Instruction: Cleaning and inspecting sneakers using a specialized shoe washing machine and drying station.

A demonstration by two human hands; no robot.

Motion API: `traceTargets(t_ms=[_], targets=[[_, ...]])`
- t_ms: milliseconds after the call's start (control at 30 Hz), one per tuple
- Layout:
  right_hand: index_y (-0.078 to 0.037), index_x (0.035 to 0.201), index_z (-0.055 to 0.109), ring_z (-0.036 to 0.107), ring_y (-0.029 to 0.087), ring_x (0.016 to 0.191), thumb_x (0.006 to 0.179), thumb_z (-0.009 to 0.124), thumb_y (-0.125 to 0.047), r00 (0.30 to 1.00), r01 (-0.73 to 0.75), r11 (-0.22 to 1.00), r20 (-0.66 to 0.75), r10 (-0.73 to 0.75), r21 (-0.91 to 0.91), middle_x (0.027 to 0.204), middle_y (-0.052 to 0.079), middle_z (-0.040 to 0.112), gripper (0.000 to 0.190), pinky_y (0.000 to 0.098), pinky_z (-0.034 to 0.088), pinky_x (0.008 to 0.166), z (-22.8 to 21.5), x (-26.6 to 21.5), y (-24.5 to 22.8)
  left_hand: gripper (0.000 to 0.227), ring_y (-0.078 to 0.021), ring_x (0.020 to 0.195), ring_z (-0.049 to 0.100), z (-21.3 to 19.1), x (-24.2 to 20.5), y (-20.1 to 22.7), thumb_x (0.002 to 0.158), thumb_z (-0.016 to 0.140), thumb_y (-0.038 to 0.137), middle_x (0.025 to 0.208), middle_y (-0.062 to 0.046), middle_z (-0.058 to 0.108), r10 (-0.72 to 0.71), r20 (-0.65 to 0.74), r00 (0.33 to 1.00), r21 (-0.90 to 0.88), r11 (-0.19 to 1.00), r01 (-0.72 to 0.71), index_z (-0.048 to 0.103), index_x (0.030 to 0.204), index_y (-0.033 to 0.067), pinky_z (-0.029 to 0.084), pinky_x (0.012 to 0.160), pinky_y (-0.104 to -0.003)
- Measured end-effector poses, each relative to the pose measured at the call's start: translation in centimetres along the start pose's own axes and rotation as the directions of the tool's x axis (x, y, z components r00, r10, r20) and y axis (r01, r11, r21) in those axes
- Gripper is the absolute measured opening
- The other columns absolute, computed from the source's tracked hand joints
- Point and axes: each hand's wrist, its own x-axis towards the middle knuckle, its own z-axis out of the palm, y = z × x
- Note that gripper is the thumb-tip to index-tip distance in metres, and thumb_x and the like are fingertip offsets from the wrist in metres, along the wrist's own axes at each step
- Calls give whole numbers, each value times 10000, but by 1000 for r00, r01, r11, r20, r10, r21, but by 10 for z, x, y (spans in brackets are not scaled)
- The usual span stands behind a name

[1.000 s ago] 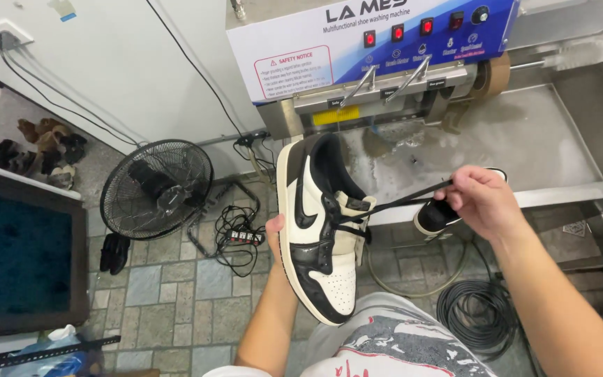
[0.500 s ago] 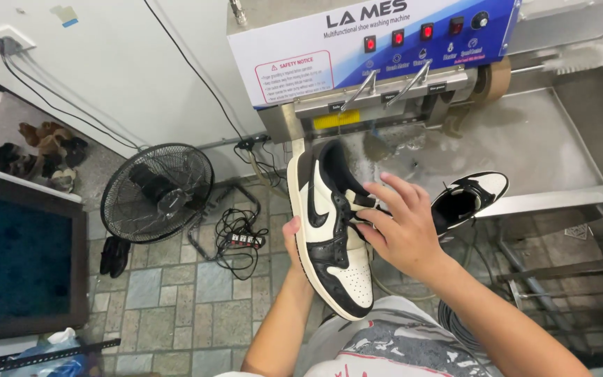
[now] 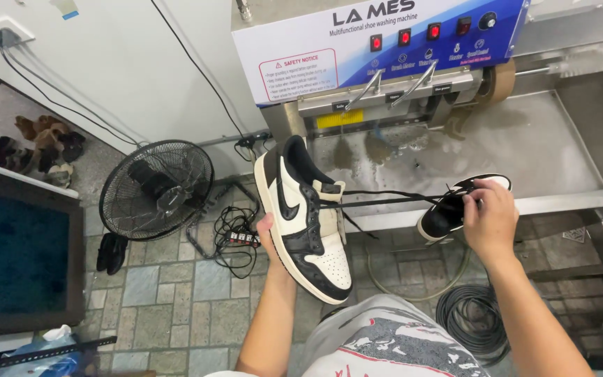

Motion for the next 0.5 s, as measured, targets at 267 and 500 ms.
traceTargets(t_ms=[267, 500], targets=[[-106, 1004, 719, 530, 378, 1289, 764, 803, -101, 912, 407, 822, -118, -394, 398, 1374, 159, 588, 254, 471, 441, 1056, -59, 39, -164, 865, -320, 1178, 661, 12, -8, -36, 849, 575, 562, 1342, -222, 632, -148, 94, 985, 179, 975, 129, 476, 1447, -54, 540, 1010, -405], [-90, 967, 686, 515, 357, 1347, 783, 770, -95, 937, 350, 877, -96, -337, 329, 1364, 78, 612, 202, 583, 346, 1132, -30, 21, -162, 857, -300, 1178, 662, 48, -15, -37, 813, 687, 464, 1322, -202, 634, -5, 237, 972, 303, 950, -69, 465, 1442, -75, 540, 1011, -404]])
